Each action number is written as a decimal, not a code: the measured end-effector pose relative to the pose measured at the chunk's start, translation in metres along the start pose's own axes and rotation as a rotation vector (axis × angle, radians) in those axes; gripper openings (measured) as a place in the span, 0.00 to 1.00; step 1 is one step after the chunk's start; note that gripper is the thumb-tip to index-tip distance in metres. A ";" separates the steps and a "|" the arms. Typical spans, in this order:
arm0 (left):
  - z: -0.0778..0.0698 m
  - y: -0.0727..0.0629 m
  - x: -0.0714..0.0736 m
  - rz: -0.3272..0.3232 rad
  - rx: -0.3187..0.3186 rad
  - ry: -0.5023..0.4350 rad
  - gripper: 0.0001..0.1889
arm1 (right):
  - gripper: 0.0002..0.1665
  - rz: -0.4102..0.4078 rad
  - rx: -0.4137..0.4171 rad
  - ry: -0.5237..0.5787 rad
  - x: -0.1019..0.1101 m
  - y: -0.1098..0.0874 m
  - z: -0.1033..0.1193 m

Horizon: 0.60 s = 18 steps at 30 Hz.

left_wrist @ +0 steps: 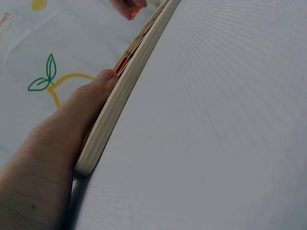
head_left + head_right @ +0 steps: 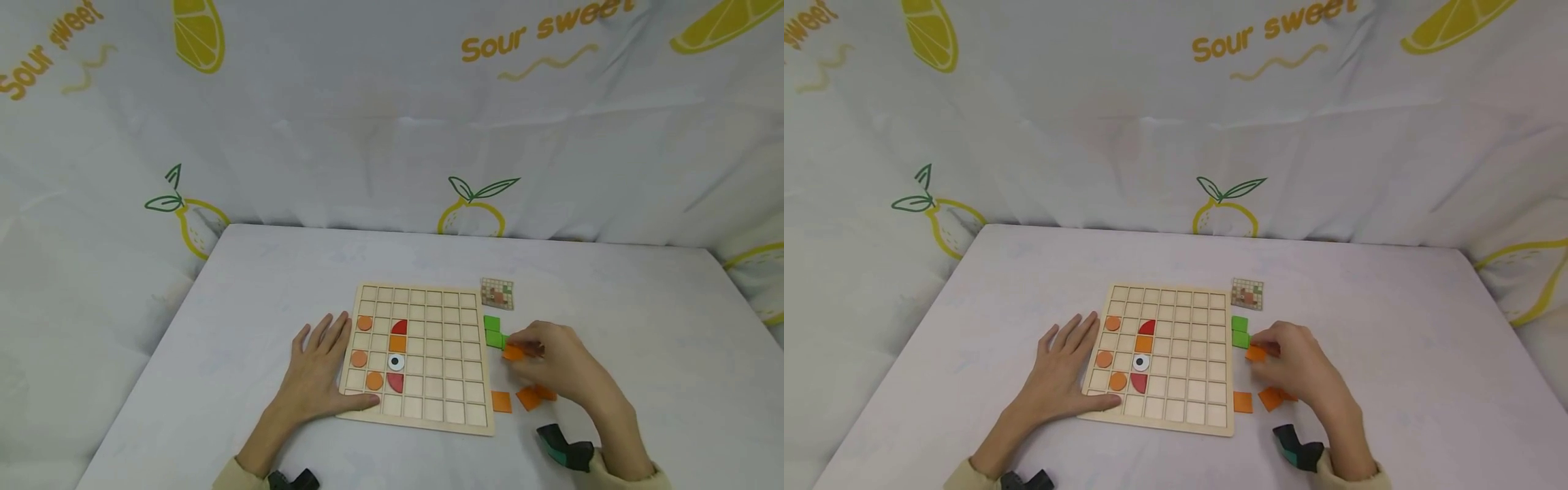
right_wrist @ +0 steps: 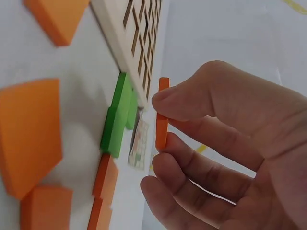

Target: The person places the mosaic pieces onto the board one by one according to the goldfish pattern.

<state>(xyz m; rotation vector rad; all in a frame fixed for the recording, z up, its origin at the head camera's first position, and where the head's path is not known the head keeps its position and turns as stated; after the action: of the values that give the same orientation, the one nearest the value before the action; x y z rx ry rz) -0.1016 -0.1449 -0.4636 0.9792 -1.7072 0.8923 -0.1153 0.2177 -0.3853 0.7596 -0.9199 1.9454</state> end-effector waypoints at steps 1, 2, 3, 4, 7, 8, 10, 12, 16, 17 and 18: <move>0.000 0.000 0.000 0.006 0.002 0.000 0.69 | 0.18 -0.001 0.009 0.001 0.000 0.001 0.003; 0.000 0.000 0.000 0.012 0.006 -0.001 0.69 | 0.19 -0.004 0.019 0.002 0.001 0.003 0.007; 0.000 0.000 0.000 0.017 0.008 -0.001 0.69 | 0.18 -0.007 0.033 -0.002 0.001 0.005 0.010; 0.000 0.000 -0.001 0.022 0.011 -0.003 0.69 | 0.18 -0.011 0.047 -0.008 0.001 0.006 0.014; 0.000 0.000 -0.001 0.020 0.010 0.000 0.69 | 0.18 -0.028 0.086 -0.016 0.002 0.013 0.025; 0.001 0.000 -0.001 0.015 0.008 0.002 0.69 | 0.19 -0.032 0.102 -0.012 0.001 0.015 0.028; 0.001 0.000 -0.001 0.003 0.002 0.004 0.69 | 0.19 -0.030 0.123 -0.003 0.001 0.020 0.035; 0.001 0.000 -0.001 -0.007 -0.002 0.007 0.69 | 0.20 -0.024 0.137 0.008 -0.001 0.025 0.042; 0.001 0.001 -0.001 -0.013 -0.003 0.014 0.69 | 0.20 -0.004 0.162 0.018 -0.004 0.034 0.055; 0.001 0.000 0.000 -0.013 -0.002 0.015 0.69 | 0.20 -0.004 0.170 0.017 -0.005 0.035 0.058; 0.001 0.000 0.000 -0.013 -0.003 0.017 0.69 | 0.20 -0.005 0.175 0.017 -0.006 0.037 0.060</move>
<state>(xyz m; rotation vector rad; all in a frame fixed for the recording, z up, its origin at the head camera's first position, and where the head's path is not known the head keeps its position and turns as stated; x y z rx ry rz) -0.1021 -0.1455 -0.4643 0.9765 -1.6855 0.8873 -0.1349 0.1511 -0.3688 0.8421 -0.7439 2.0440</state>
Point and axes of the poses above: each hand's wrist, its own y-axis towards the middle knuckle, its own x-axis out of the back of the hand, z = x × y, the point moved 3 cm from there along y, towards the middle knuckle, and after that the axes turned 15 degrees about z, right-handed, at the moved point
